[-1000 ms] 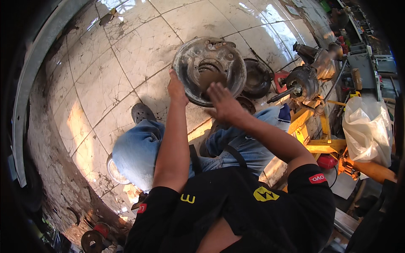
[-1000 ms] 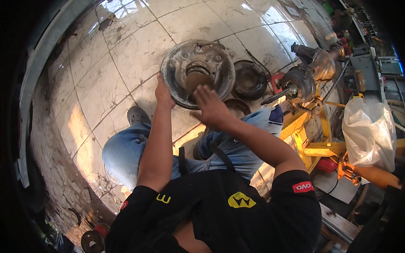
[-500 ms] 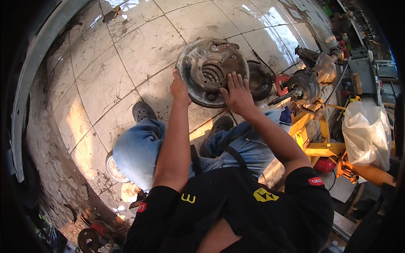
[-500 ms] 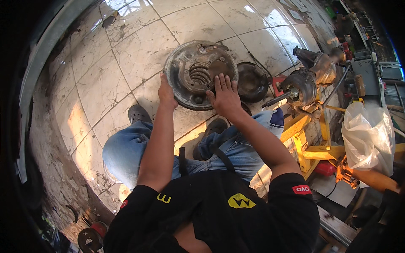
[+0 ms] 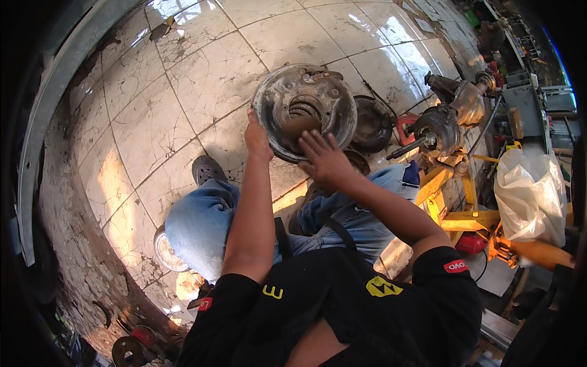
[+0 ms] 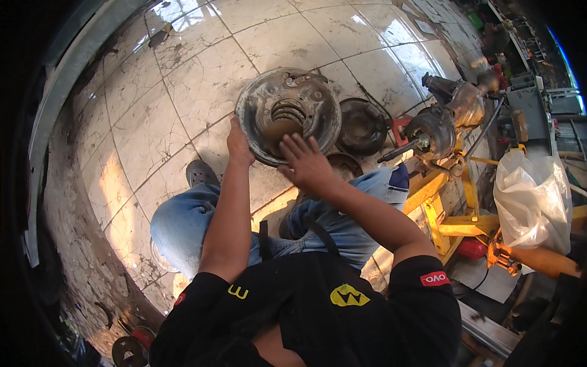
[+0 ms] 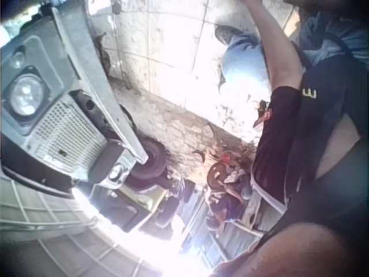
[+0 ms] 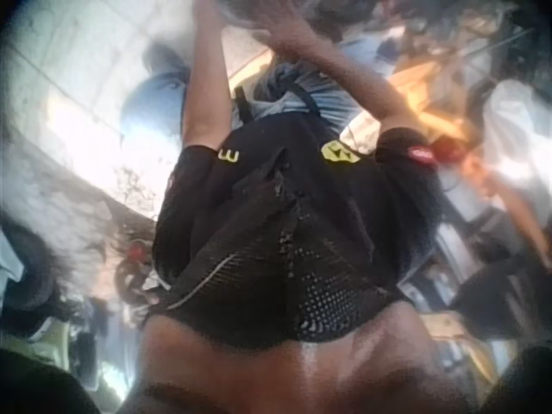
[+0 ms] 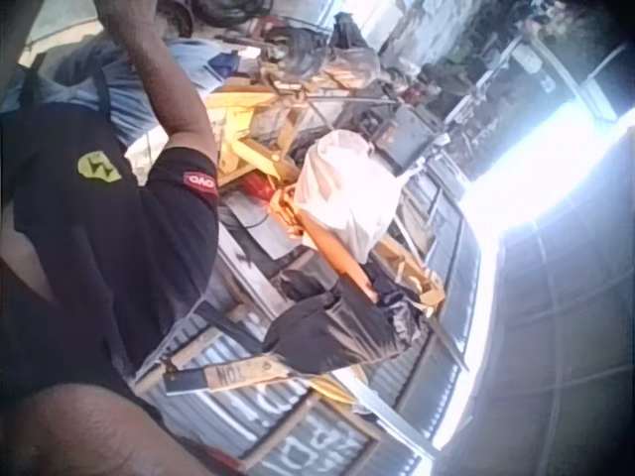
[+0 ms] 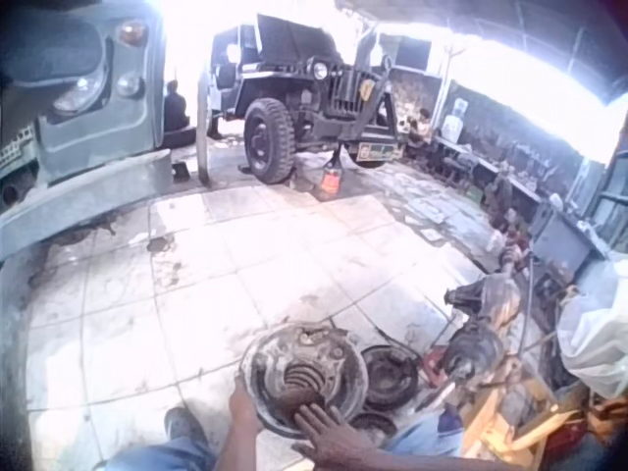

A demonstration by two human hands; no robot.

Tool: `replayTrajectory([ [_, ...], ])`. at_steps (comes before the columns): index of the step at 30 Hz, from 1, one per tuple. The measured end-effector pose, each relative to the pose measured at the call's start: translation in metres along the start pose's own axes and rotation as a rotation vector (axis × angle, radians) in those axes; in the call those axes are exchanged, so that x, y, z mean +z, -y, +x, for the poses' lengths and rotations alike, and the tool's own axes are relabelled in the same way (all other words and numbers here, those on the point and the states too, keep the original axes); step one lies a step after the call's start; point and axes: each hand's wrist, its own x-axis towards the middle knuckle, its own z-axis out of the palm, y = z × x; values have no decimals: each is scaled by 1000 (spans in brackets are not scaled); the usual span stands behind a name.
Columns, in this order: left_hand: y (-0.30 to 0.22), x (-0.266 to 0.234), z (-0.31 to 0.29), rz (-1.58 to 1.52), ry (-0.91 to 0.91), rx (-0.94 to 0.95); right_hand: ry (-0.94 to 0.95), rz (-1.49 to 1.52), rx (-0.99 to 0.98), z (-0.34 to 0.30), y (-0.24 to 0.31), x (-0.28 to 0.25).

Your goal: The person sits on the floor and scrubs brake shoes and springs with a sanding block. They rotate the parts to clean different surfaces and set them aside after scrubbing.

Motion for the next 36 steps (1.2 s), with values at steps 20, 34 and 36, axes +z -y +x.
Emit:
replayTrajectory([
  [20,4,-10,6,-13,53,64,-369,133,-3,19,-2,-7],
  [34,-58,6,32,573,148,-139,-675,1374,844,3,-83,-9],
  [36,-59,3,33,580,180,-191,-695,1435,824,6,-82,-8],
])
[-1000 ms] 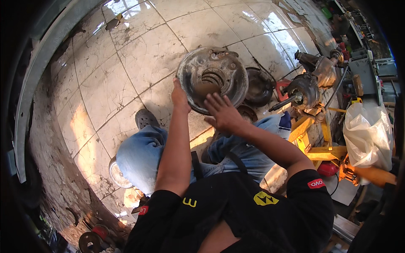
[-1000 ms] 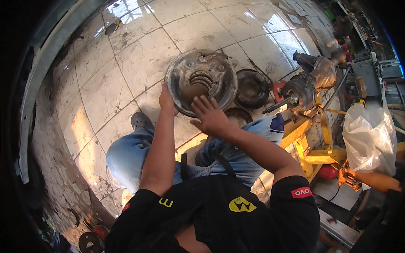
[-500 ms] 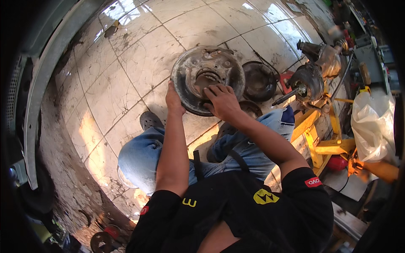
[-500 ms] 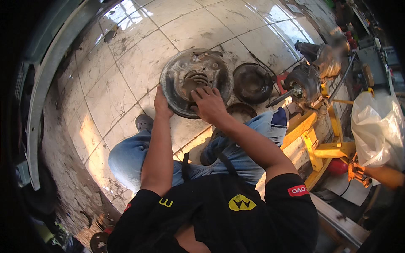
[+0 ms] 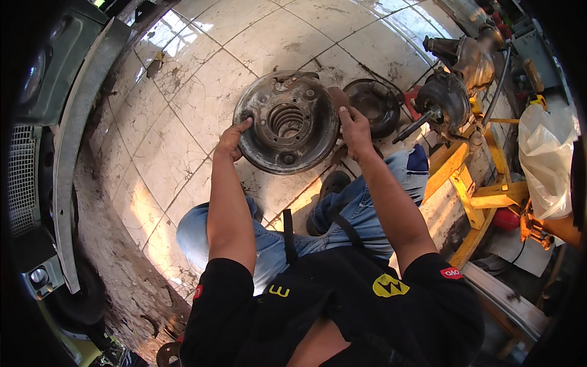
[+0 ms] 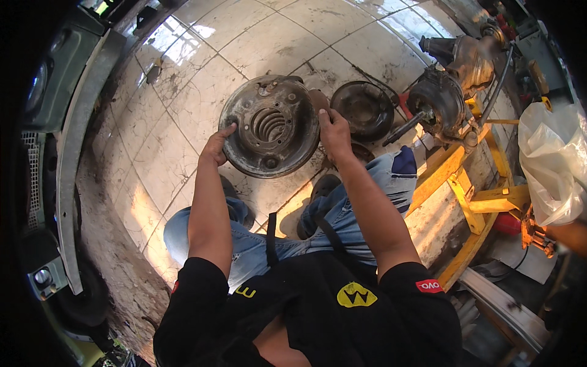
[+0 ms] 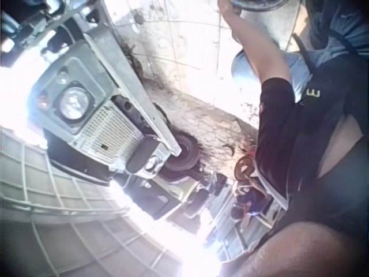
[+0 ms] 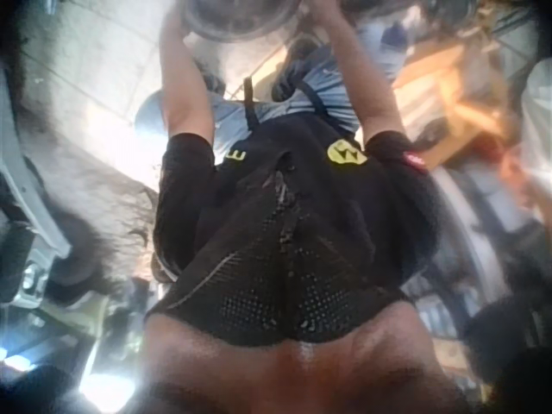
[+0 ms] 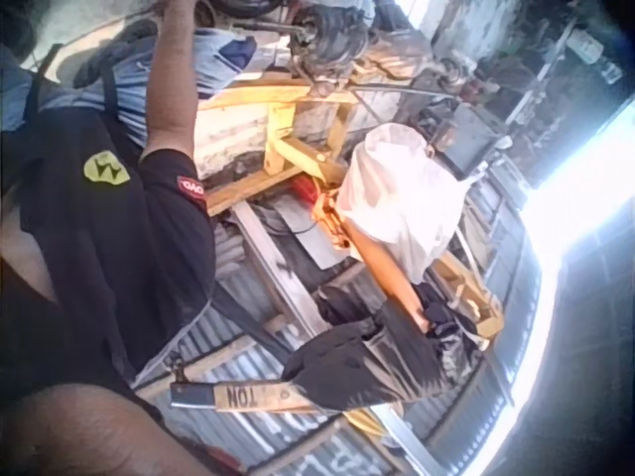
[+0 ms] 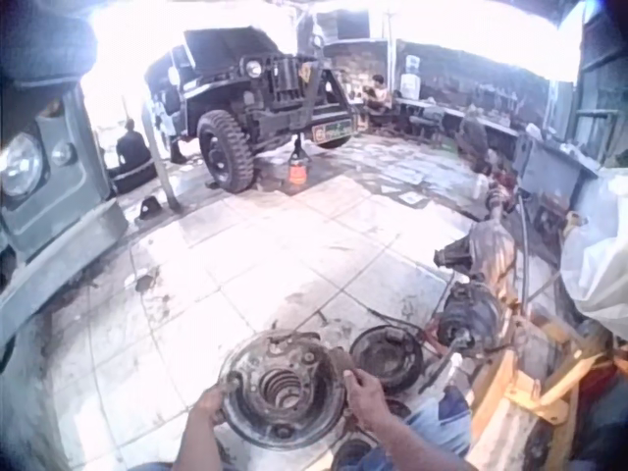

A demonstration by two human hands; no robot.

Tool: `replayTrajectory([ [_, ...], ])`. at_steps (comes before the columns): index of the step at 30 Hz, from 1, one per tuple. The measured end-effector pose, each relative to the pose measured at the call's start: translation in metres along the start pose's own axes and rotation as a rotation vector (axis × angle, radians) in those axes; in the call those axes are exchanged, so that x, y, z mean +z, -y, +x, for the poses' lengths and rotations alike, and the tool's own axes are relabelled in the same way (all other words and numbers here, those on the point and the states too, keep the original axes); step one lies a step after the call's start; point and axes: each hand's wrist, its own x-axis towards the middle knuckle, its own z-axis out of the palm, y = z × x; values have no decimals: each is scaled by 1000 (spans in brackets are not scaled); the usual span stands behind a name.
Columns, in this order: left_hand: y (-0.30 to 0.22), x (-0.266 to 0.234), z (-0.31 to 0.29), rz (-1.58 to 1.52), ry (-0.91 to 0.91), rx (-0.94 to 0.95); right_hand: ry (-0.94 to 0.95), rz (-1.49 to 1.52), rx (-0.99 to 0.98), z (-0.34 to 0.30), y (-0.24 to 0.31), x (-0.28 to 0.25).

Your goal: The person sits on the floor and scrubs brake shoes and springs with a sanding block. They rotate the parts to clean different surfaces and set them aside after scrubbing.

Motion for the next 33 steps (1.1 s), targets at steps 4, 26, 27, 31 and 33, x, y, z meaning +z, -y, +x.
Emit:
replayTrajectory([
  [4,3,-7,-6,50,7,23,18,48,149,18,-1,1],
  [26,-53,60,-165,137,-599,814,85,405,131,13,50,-20],
  [27,-49,58,-164,139,-610,816,110,405,131,12,48,-18],
  [31,-39,52,-155,101,-589,799,162,375,107,8,51,-11],
  [33,-36,52,-149,108,-583,800,167,356,98,2,55,-9],
])
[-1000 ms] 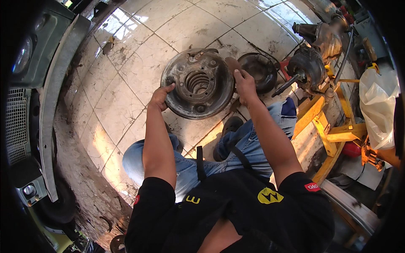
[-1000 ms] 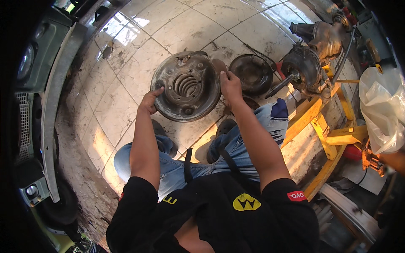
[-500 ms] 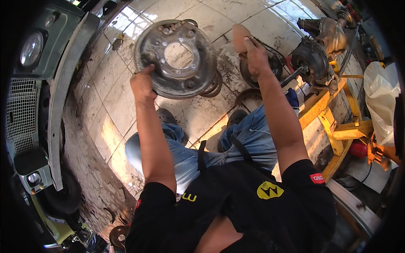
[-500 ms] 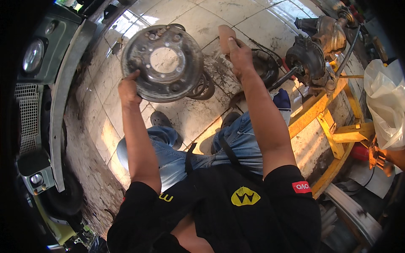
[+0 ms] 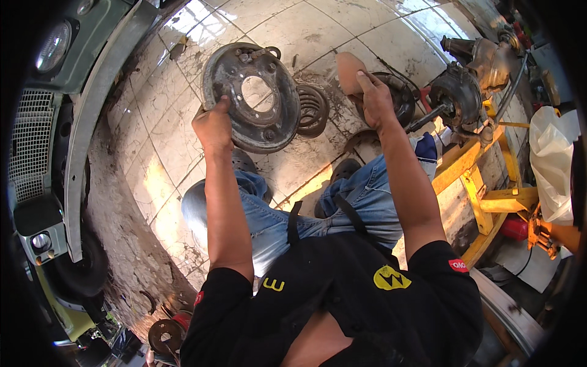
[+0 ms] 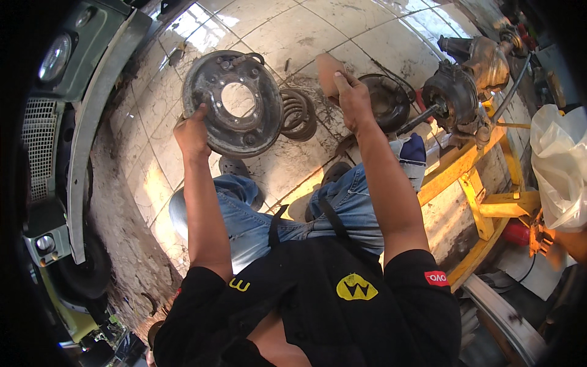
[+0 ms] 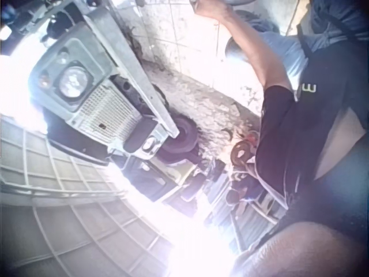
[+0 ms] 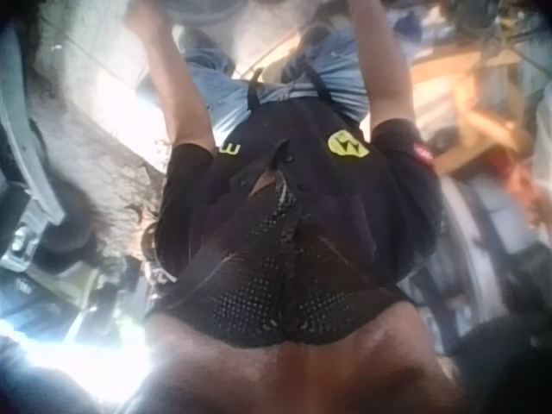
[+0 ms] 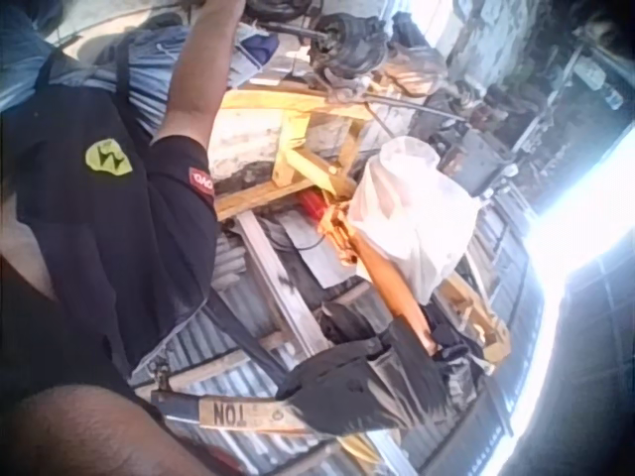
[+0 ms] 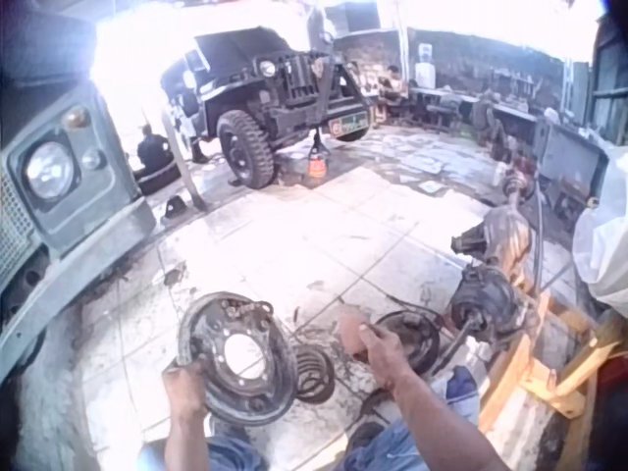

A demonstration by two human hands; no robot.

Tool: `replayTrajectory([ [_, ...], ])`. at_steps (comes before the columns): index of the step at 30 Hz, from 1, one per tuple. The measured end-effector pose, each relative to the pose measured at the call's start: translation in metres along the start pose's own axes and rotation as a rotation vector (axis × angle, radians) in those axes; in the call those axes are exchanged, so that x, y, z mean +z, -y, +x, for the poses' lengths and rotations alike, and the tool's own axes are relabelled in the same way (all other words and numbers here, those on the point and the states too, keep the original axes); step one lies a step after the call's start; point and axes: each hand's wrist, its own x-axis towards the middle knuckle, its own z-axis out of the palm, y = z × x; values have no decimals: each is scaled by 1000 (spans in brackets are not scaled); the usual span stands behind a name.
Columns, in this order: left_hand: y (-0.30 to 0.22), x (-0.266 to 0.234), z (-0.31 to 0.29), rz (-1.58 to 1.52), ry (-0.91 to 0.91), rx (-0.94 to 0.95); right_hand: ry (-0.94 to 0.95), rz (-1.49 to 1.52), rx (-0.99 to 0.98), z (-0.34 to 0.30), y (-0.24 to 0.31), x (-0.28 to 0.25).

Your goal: The person sits on the floor and scrubs brake shoes and springs with a sanding block. They rotate the parts to clean different surfaces and set them aside after scrubbing.

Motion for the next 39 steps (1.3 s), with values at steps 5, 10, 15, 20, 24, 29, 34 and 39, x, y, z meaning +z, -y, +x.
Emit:
replayTrajectory([
  [5,-19,15,-7,120,91,89,16,-11,7,-3,-5,1],
  [10,-46,34,-11,421,235,232,23,101,-21,-17,-5,14],
  [15,-57,43,-19,560,334,302,168,300,73,-24,7,17],
  [20,-48,38,-22,480,408,269,411,357,59,-30,26,28],
  [24,-45,38,-26,442,466,293,317,-190,-424,-21,37,47],
  [29,-35,35,-25,484,452,352,364,-559,-947,-38,70,111],
  [34,-40,28,-29,523,502,484,613,-805,-1234,-45,55,154],
  [39,-45,32,-36,564,551,493,489,-812,-963,1,65,166],
])
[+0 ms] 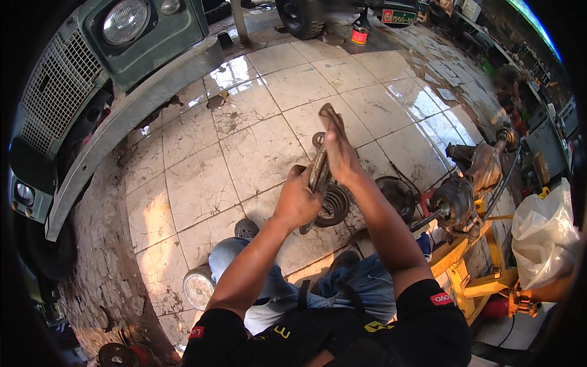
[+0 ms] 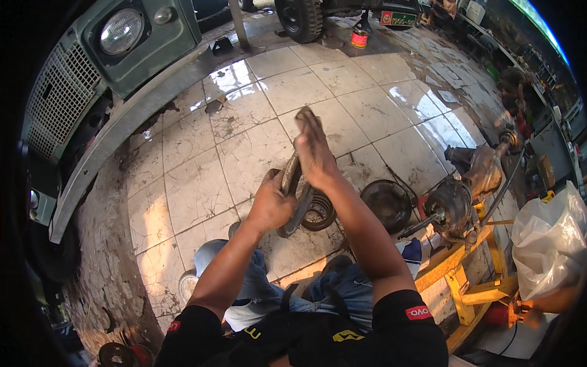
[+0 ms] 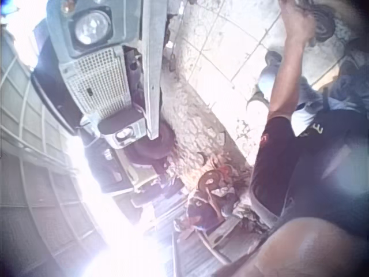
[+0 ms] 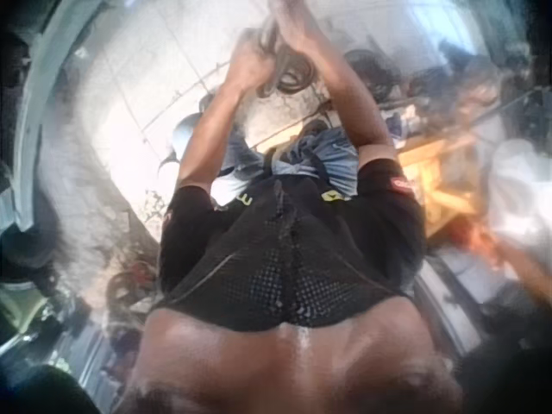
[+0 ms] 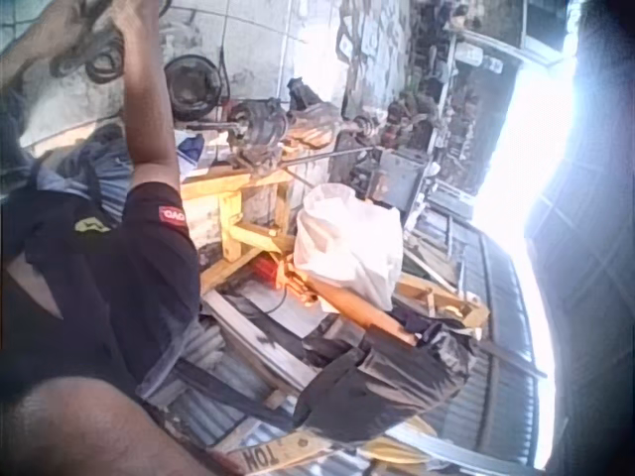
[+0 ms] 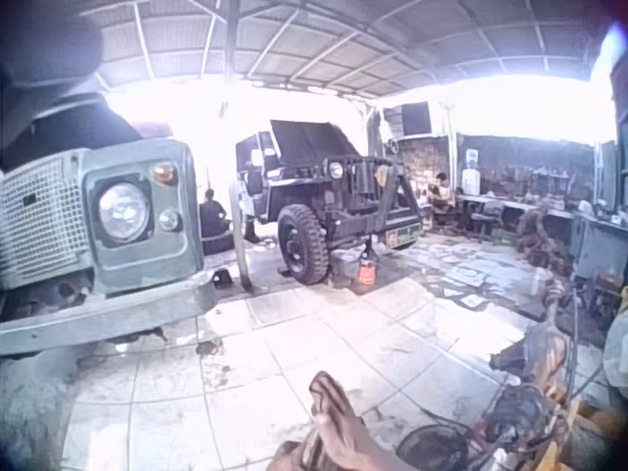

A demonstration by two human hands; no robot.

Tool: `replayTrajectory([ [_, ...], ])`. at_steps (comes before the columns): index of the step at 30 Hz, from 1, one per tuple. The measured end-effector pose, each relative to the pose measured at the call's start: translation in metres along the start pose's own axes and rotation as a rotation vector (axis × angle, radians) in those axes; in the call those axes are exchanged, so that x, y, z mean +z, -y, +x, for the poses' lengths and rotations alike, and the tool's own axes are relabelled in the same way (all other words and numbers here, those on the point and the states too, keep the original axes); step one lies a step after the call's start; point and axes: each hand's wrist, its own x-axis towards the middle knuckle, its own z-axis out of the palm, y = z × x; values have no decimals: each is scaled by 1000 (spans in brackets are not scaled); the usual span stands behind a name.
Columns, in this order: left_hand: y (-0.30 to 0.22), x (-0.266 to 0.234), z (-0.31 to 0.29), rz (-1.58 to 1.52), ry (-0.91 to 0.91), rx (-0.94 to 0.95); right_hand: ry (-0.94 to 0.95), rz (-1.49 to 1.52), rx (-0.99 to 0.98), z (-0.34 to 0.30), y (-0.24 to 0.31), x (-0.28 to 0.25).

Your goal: The person sits on the floor and scrubs brake shoes and springs with a sanding block. They rotate the parts to clean different surfaces and set them aside after scrubbing.

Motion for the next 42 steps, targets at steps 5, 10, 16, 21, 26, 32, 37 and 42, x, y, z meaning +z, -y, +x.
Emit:
replayTrajectory([
  [5,2,-5,1,-25,25,-41,-15,223,-52,-19,5,16],
  [10,2,1,1,-22,14,-46,-61,195,-129,-14,-12,7],
  [16,0,-4,3,-30,31,-71,-66,107,-352,-18,2,7],
  [21,-6,-1,4,-37,-10,-69,-40,342,95,0,-29,-2],
  [26,4,-1,0,-73,-32,-60,84,214,-121,7,-17,-5],
  [32,3,3,6,-42,-25,-15,73,302,263,16,-43,-6],
  [37,12,-3,5,-58,13,-141,82,182,-321,8,-6,6],
  [42,-2,0,4,-47,-7,-48,100,336,286,10,-59,-7],
])
